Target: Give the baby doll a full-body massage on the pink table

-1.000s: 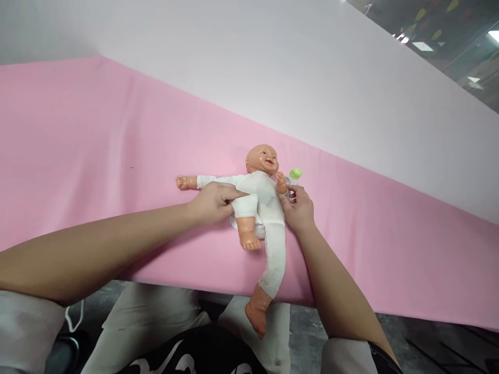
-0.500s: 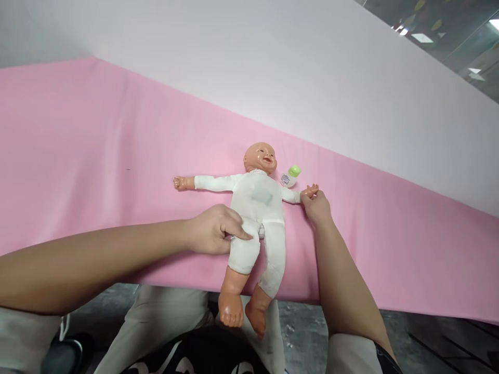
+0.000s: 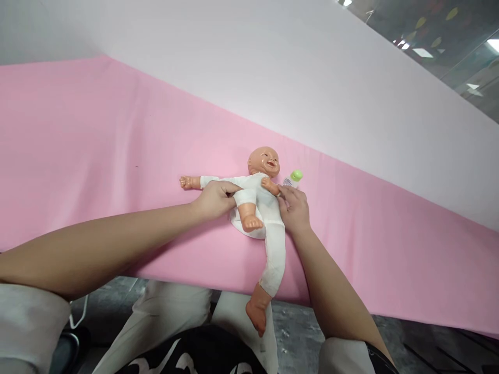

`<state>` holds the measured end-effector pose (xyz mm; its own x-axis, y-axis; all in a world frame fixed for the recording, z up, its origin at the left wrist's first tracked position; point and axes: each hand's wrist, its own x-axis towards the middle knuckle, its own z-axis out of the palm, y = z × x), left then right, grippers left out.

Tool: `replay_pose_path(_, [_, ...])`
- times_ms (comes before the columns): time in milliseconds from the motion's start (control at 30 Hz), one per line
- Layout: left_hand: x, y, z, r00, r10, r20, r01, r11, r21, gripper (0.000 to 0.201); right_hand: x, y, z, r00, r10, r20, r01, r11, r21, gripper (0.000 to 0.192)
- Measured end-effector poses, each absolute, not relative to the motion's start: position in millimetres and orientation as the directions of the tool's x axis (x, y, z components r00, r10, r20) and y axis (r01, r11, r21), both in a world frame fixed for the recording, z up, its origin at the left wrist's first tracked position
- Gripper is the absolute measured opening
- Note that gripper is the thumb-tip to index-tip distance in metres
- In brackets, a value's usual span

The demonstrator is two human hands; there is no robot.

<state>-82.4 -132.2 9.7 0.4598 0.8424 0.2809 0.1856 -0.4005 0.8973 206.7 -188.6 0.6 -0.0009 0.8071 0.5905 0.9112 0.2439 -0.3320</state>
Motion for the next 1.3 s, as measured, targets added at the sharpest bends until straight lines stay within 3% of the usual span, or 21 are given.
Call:
replay_pose_path(133, [-79,-126,5,0.468,0.836,0.286,0.201,-0.416,0.887,0.027,205,-188,1,-0.076,0.822,0.564,0.925,0.269,-0.267,0.036])
replay_pose_path(333, [-81,-133,12,0.46,0.796,0.394,0.197,-0.524,0.829,0.028,214,-187,5,0.062,0.832,0.551,0.855,0.24,-0.46,0.037])
replay_pose_path(533, [-86,-149,20,0.597,0.572,0.563,-0.005,-0.698,0.716,0.021,242,-186,2,0.394,0.79,0.47,0.562,0.198,-0.803,0.05])
replay_pose_path(633, [-87,-159,21,0.677,0.435,0.594,-0.117,-0.733,0.67,0.019,261,-186,-2,0.498,0.784,0.371,0.426,0.151,-0.892,0.062])
replay_pose_path(767, [-86,-170,21,0.779,0.326,0.536,-0.166,-0.717,0.677,0.022,285,-181,-11,0.616,0.763,0.195,0.398,-0.088,-0.913,0.064])
replay_pose_path(933, [-87,-168,24,0.744,0.41,0.528,-0.119,-0.696,0.708,0.02,285,-179,-8,0.623,0.758,0.194,0.518,-0.214,-0.828,0.06])
replay_pose_path(1100, [-87,-149,22,0.547,0.699,0.461,0.046,-0.574,0.817,0.024,248,-185,3,0.547,0.735,0.4,0.563,0.031,-0.826,0.064])
replay_pose_path(1167, [-86,-139,18,0.496,0.785,0.37,0.124,-0.485,0.865,0.025,230,-187,6,0.436,0.756,0.488,0.651,0.109,-0.751,0.054])
replay_pose_path(1300, [-80,-127,11,0.49,0.842,0.225,0.187,-0.354,0.917,0.024,209,-190,6,0.056,0.85,0.524,0.862,0.224,-0.456,0.037])
